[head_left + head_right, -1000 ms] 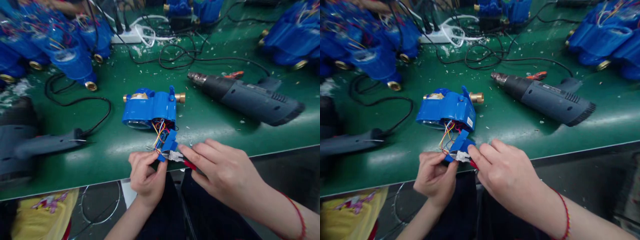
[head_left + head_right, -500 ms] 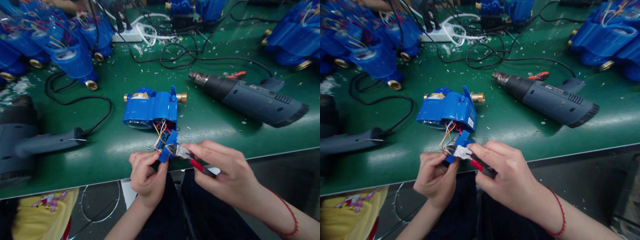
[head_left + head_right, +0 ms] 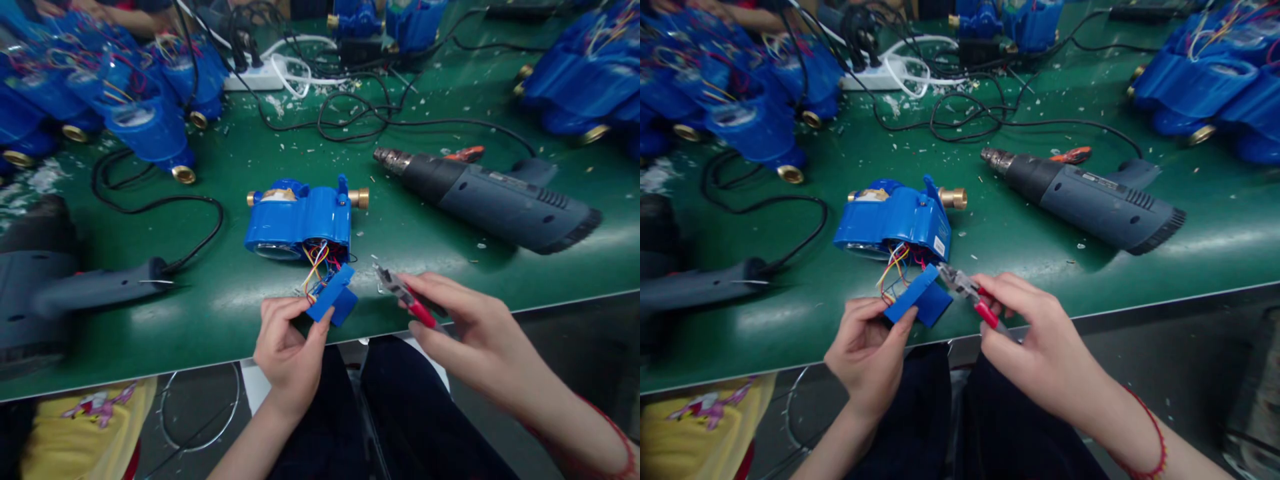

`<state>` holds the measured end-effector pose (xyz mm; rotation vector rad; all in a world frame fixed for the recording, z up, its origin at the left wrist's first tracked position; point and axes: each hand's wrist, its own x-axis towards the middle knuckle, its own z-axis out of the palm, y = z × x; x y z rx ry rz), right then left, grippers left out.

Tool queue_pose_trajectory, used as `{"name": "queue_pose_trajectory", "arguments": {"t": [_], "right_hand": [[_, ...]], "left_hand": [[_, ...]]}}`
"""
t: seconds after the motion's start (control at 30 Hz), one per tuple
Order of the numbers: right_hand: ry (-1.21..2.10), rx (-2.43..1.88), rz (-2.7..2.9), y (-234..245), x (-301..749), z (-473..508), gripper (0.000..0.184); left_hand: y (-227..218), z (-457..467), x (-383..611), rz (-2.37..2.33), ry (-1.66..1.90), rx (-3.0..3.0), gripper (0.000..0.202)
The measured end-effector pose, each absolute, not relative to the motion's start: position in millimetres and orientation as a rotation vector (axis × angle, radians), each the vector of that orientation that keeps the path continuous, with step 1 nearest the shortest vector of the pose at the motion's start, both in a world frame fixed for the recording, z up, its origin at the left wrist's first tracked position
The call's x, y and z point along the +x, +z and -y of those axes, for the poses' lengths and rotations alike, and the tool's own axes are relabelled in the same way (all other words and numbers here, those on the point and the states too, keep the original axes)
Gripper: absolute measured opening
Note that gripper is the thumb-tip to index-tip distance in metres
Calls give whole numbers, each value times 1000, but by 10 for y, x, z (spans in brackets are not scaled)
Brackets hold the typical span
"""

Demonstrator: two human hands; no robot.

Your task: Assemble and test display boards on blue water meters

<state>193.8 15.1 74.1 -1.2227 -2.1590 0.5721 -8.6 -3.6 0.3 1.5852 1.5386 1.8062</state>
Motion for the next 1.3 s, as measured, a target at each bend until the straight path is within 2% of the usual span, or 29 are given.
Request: {"name": "queue_pose_trajectory", "arguments": {"t": [0.1, 0.33, 0.5, 0.77, 1.1, 1.2, 1.3], "right_hand": [[493, -1294, 2150, 719, 1989, -130, 26], [129, -1260, 2318, 601, 2043, -62, 34], [211, -1205, 2363, 566, 1999, -35, 36], [223, -1154, 2366, 537, 1940, 25, 36], [252, -1123, 2339, 526, 1920, 40, 36], [292, -1135, 2334, 507, 1938, 44, 38], [316, -1111, 2365, 510, 1945, 70, 38]], "left_hand": [[31, 46, -103, -1515, 1755, 1433, 26], [79, 56, -169, -1431, 1643, 1081, 23], [128, 69, -205, -1385, 1589, 959, 20], [265, 92, -169, -1395, 1573, 809, 5], [238, 8, -170, -1400, 1524, 793, 16], [247, 61, -211, -1453, 1518, 789, 15], [328, 208, -256, -1649, 1658, 961, 9]]}}
